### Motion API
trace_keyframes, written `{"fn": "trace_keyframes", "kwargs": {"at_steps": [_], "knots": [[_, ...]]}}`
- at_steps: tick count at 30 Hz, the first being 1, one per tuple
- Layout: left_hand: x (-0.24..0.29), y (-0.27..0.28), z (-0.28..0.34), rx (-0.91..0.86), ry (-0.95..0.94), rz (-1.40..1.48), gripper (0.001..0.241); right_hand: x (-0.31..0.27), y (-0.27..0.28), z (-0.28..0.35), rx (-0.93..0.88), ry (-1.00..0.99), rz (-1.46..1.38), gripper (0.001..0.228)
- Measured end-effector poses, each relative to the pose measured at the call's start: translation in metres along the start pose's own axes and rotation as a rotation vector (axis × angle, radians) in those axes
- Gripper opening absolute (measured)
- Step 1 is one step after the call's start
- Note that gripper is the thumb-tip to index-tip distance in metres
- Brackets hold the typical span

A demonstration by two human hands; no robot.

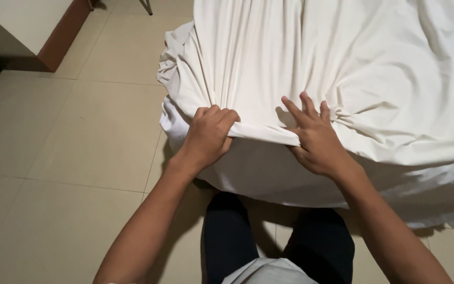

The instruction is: The person folds a white bed sheet on a flat surface. They smooth the fabric, fold the edges inward, and then fold the sheet in half multiple times to create a compact bundle.

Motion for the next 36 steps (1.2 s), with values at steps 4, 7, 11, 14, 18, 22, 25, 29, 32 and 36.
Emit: {"fn": "trace_keyframes", "kwargs": {"at_steps": [4,7,11,14,18,22,25,29,32,36], "knots": [[-0.001,0.005,0.006,-0.03,0.072,-0.021,0.039,-0.008,0.004,-0.011,-0.045,-0.046,0.043,0.052],[0.003,0.021,0.002,-0.058,0.088,0.04,0.061,-0.023,0.017,-0.029,-0.08,-0.117,0.002,0.083],[-0.013,0.032,-0.013,-0.122,0.157,0.031,0.078,-0.018,0.015,-0.053,-0.075,-0.097,-0.098,0.099],[-0.032,0.026,-0.031,-0.165,0.231,0.008,0.079,-0.004,0.005,-0.081,-0.106,-0.168,-0.091,0.101],[-0.048,0.011,-0.051,-0.235,0.312,-0.073,0.084,0.015,-0.012,-0.109,-0.196,-0.255,-0.014,0.105],[-0.053,-0.006,-0.055,-0.312,0.386,-0.082,0.085,0.021,-0.026,-0.111,-0.213,-0.328,-0.025,0.103],[-0.058,-0.018,-0.053,-0.33,0.36,-0.169,0.085,0.025,-0.036,-0.106,-0.145,-0.294,0.055,0.097],[-0.057,-0.019,-0.053,-0.328,0.375,-0.177,0.085,0.025,-0.036,-0.104,-0.121,-0.273,0.052,0.092],[-0.059,-0.021,-0.051,-0.308,0.372,-0.184,0.084,0.024,-0.036,-0.103,-0.105,-0.269,0.043,0.09],[-0.057,-0.021,-0.049,-0.273,0.372,-0.17,0.082,0.028,-0.039,-0.099,-0.077,-0.239,0.058,0.084]]}}
Point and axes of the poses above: each hand's wrist, its own z-axis away from the middle knuckle, its own y-axis out of the back of the hand, x = y × z, the point moved 1 cm from there along -z, towards the middle knuckle, and after that the axes turned 13 degrees about y, right-handed, at the moved point
